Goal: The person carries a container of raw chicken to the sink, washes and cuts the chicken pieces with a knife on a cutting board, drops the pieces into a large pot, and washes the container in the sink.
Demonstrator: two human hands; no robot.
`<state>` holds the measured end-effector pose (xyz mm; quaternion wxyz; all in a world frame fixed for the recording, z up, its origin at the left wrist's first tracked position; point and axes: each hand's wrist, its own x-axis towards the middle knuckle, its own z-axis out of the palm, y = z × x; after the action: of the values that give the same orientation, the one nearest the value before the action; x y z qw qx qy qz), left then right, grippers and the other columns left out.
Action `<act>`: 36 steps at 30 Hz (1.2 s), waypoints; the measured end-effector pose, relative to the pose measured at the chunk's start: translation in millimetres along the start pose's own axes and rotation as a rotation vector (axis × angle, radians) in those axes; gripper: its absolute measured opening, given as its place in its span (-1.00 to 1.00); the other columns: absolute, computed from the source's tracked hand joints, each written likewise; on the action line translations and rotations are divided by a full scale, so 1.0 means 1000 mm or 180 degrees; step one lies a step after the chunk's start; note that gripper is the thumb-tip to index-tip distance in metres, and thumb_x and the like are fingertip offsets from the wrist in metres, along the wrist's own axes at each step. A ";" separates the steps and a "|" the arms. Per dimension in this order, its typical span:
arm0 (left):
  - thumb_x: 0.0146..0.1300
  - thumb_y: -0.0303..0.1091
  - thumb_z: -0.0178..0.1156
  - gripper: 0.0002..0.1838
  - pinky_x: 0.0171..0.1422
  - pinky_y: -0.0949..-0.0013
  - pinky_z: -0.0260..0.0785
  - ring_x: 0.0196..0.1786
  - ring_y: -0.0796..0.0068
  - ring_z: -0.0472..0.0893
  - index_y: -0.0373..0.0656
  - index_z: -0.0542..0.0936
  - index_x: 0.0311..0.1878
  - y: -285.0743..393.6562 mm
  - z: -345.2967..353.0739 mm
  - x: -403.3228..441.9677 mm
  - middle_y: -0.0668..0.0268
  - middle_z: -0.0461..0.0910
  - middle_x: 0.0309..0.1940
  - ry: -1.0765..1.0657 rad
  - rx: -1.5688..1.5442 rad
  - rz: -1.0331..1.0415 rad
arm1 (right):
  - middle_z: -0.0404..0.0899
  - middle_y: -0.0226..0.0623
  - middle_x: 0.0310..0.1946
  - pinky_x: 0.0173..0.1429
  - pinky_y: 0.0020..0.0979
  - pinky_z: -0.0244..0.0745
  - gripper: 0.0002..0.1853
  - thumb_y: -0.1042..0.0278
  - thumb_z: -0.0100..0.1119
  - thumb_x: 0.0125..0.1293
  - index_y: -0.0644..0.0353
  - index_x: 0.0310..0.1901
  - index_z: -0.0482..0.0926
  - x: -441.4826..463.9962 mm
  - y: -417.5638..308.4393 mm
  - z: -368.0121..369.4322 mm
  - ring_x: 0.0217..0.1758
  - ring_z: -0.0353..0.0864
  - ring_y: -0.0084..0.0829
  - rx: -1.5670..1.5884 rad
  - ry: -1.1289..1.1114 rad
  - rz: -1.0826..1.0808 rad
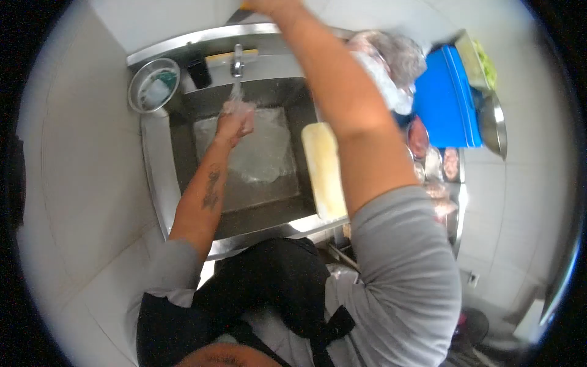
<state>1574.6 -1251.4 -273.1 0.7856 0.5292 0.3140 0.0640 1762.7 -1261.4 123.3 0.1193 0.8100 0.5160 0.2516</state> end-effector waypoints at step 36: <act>0.52 -0.28 0.29 -0.73 0.00 0.26 0.72 -0.07 0.32 0.78 -0.23 0.62 0.13 0.025 0.034 -0.067 0.21 0.75 -0.07 0.0229 -0.0631 -0.0254 | 0.75 -0.02 -0.19 -0.04 0.12 0.64 -0.69 0.31 0.16 0.43 0.25 0.11 0.61 -0.502 -0.029 0.139 -0.14 0.79 0.05 0.1308 -0.0766 0.2188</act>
<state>1546.7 -1296.3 -214.5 0.8243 0.4333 0.3550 0.0823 1643.3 -1688.9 -150.3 -0.0762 0.9657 0.2374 0.0721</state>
